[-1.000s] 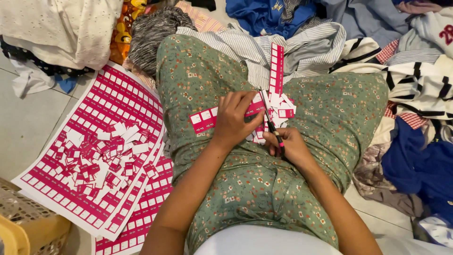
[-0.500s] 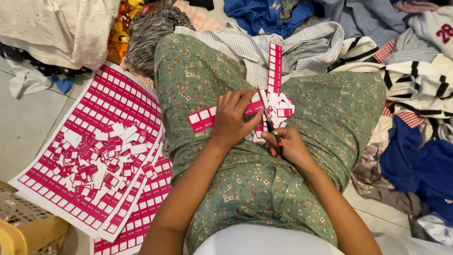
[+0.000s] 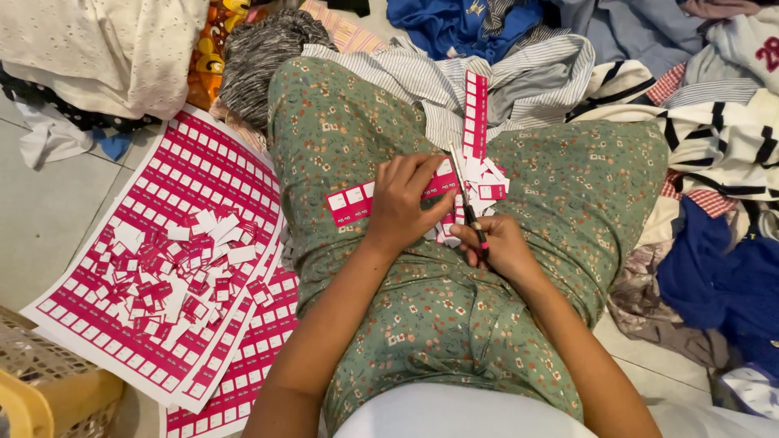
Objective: Cutting individual clothing labels from a printed sheet using scissors
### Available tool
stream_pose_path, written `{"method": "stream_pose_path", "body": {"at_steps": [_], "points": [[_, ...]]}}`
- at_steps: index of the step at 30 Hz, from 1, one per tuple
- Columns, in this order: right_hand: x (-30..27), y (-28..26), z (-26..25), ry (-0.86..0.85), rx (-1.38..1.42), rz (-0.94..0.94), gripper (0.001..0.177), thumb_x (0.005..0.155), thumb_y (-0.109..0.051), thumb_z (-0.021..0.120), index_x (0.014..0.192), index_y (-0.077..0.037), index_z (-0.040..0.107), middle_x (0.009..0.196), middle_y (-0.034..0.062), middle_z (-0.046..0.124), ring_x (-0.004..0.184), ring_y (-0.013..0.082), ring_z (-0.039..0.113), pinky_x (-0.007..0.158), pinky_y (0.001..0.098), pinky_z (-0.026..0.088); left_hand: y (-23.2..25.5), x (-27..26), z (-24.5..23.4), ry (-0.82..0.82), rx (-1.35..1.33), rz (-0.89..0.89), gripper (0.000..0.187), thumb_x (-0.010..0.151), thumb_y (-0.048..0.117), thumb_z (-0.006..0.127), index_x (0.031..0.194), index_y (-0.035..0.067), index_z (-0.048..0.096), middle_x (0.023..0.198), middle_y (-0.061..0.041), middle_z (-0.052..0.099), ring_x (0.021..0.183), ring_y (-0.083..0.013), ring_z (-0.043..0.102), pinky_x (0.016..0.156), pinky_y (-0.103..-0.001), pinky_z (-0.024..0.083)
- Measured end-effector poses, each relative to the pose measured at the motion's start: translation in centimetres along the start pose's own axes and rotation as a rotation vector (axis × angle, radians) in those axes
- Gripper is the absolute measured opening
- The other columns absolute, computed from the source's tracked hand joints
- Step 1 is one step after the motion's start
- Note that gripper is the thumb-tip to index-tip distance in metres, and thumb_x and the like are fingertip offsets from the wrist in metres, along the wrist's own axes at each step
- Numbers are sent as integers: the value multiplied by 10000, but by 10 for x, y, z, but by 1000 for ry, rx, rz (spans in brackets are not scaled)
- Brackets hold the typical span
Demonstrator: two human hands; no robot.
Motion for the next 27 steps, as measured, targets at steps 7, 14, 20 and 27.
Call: {"method": "stream_pose_path", "body": {"at_steps": [7,14,20,27], "points": [[5,6,-10,-21,102,-68,452,908,-438,650,771,-7,661,524,166,612,382,166,588,364,214,426,-1,0,1,7,10,6,459,793,316,769,1173,94,641,994,-56,607,922,-231,613,840,-370,437],[3,2,-7,-33,144,-175,430,911,-404,601,951,18,673,709,158,653,550,175,629,464,240,484,5,5,-7,5,-4,-30,454,831,289,747,1203,66,613,1020,-99,592,901,-275,595,786,-383,440],[-1,-5,-8,189,334,-131,253,892,-217,689,907,32,644,710,186,650,510,202,634,447,259,508,4,-1,-1,-60,2,-17,462,812,296,748,1197,76,617,1006,-87,594,880,-268,596,751,-373,442],[-3,-20,-4,239,364,-10,341,919,-283,621,928,58,627,731,211,653,524,224,624,470,281,496,19,3,-18,-159,-4,-49,465,799,269,739,1191,49,617,1005,-118,603,889,-296,599,720,-381,449]]}}
Point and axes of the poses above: each hand's wrist, its own x-axis towards the middle knuckle, its own z-axis out of the palm, y = z × x, the point moved 3 cm from there along x, towards the middle knuckle
